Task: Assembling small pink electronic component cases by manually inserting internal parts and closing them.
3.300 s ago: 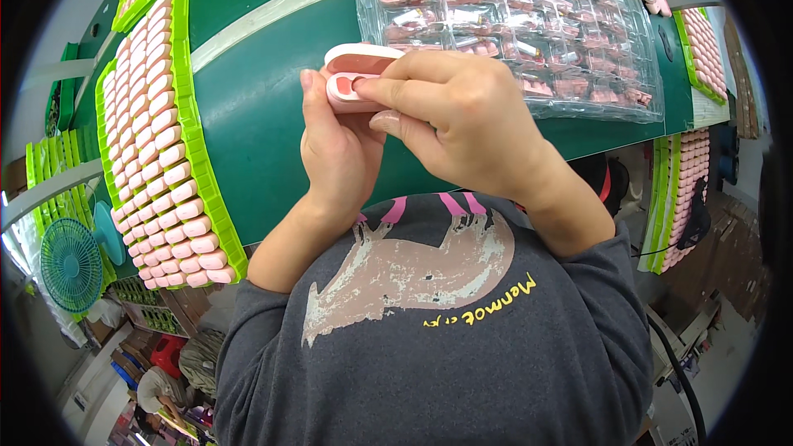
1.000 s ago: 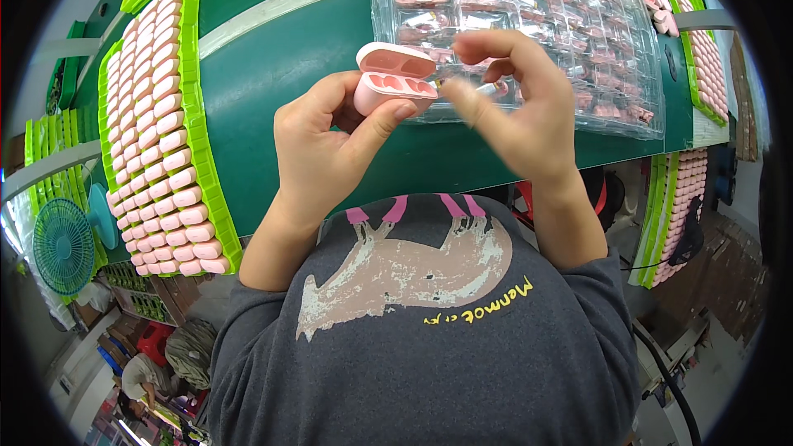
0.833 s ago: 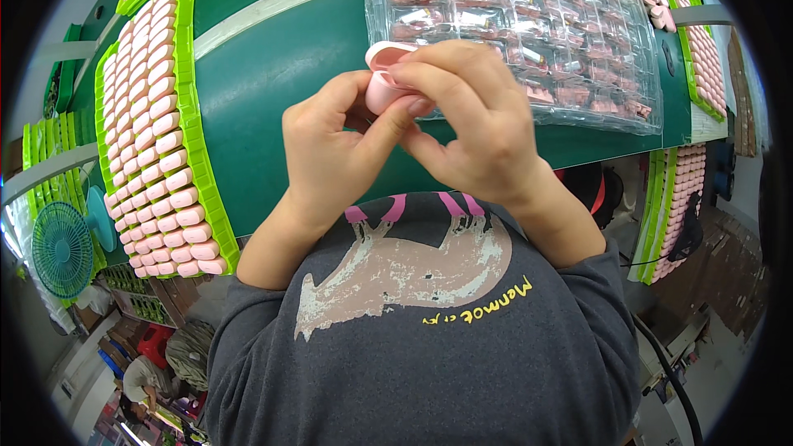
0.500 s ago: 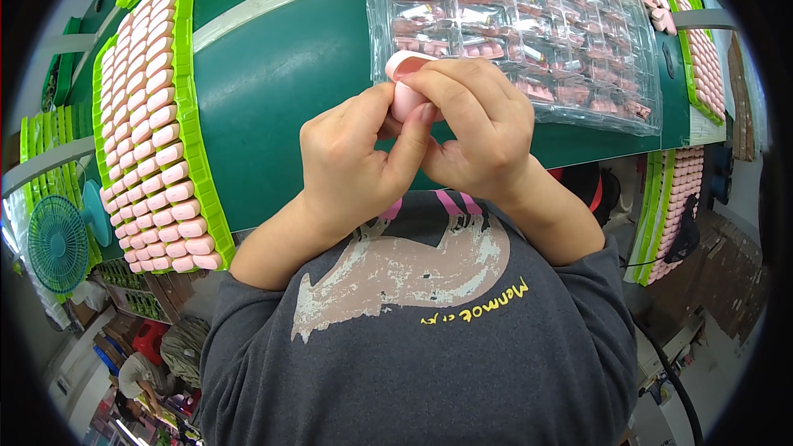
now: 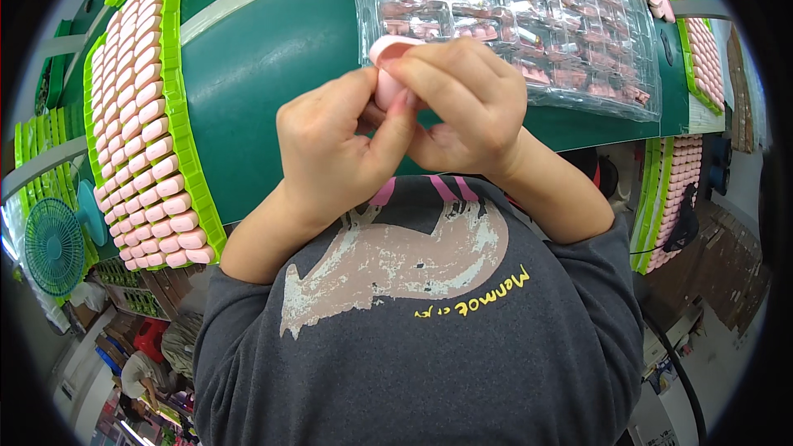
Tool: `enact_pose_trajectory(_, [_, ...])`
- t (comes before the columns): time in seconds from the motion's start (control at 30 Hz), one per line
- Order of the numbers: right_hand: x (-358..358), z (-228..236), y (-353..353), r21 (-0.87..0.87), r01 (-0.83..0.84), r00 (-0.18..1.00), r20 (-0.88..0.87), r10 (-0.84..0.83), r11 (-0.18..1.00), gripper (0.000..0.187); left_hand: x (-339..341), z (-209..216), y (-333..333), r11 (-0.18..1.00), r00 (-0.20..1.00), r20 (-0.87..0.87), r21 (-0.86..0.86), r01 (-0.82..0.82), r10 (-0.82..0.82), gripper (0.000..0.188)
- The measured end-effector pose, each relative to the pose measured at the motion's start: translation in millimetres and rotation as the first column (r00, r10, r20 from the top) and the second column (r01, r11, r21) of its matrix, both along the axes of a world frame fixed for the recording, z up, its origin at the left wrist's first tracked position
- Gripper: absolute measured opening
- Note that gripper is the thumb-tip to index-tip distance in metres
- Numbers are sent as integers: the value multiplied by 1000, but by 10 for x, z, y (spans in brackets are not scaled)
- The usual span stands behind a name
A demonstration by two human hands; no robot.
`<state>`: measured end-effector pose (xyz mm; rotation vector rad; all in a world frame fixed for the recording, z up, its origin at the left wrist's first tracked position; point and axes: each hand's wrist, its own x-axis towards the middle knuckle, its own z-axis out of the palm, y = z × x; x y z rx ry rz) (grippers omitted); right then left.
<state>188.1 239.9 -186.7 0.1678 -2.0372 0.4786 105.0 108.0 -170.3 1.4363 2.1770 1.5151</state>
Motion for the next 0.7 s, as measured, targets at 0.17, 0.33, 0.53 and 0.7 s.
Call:
enact_pose_trajectory(0.17, [41,110,96,-163,-52,976,201,84,985,40,-143,-57,50,998,999,-23,54,-21,23,16])
enact_pose_trajectory(0.33, [270,132,310,-940,-44,937,79,341,338,37,-180,-19,-18,996,929,370,80,-36,4,21])
enact_pose_trajectory(0.53, [165,77,291,-992,119,844,120,523,35,67,-324,-150,-18,978,485,849,185,98,-210,35])
enact_pose_trajectory(0.7, [90,89,234,-992,-78,856,-14,517,103,52,-356,-173,-32,986,494,853,142,87,-166,34])
